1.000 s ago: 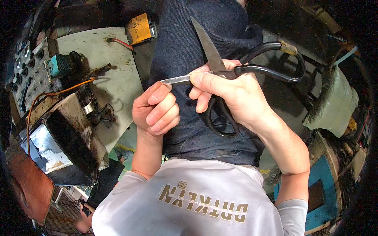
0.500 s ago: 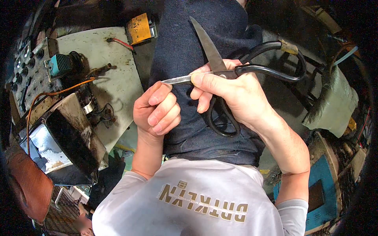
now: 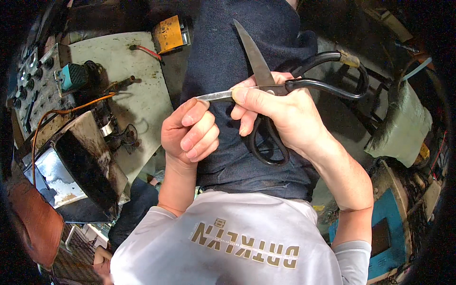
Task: The person holds a small piece of wire or cable in their left hand and uses a pair of shears in their right hand to trim the end. They repeatedly adjust the grip and position of the wire against the shears, making small cuts and inspecting the result throughout the clip.
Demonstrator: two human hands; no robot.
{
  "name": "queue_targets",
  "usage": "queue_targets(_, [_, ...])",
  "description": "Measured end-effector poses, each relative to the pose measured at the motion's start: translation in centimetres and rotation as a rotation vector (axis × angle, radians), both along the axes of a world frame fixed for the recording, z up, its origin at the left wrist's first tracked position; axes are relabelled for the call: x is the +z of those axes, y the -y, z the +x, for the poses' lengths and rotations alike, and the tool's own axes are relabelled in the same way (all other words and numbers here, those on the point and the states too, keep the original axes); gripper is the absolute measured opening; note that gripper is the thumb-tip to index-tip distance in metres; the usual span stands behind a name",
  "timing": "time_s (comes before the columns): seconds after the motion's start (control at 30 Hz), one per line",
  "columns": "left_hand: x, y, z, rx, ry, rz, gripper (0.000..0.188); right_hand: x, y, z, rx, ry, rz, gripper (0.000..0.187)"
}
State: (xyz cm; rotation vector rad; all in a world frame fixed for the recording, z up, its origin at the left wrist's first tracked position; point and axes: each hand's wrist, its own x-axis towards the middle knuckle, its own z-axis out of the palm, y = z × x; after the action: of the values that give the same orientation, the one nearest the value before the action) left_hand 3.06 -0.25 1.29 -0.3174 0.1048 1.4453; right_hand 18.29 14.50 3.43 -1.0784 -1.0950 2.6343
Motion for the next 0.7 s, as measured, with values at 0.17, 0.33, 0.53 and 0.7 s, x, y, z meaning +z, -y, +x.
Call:
queue_targets(0.17, [-0.28, 0.10, -0.17, -0.011, 0.002, 0.045, 0.032, -0.18, 0.15, 0.05, -0.011, -0.009, 0.005, 0.025])
queue_targets(0.33, [-0.23, 0.00, -0.21, -0.014, 0.020, 0.031, 0.032, -0.15, 0.12, 0.06, -0.017, -0.023, -0.021, 0.025])
queue_targets(0.53, [-0.26, 0.07, -0.32, -0.032, 0.048, 0.031, 0.035, -0.33, 0.11, 0.12, -0.011, -0.051, -0.022, 0.024])
queue_targets(0.7, [-0.45, 0.16, -0.14, -0.021, 0.053, 0.047, 0.038, -0.06, 0.16, -0.12, -0.030, -0.035, -0.011, 0.022])
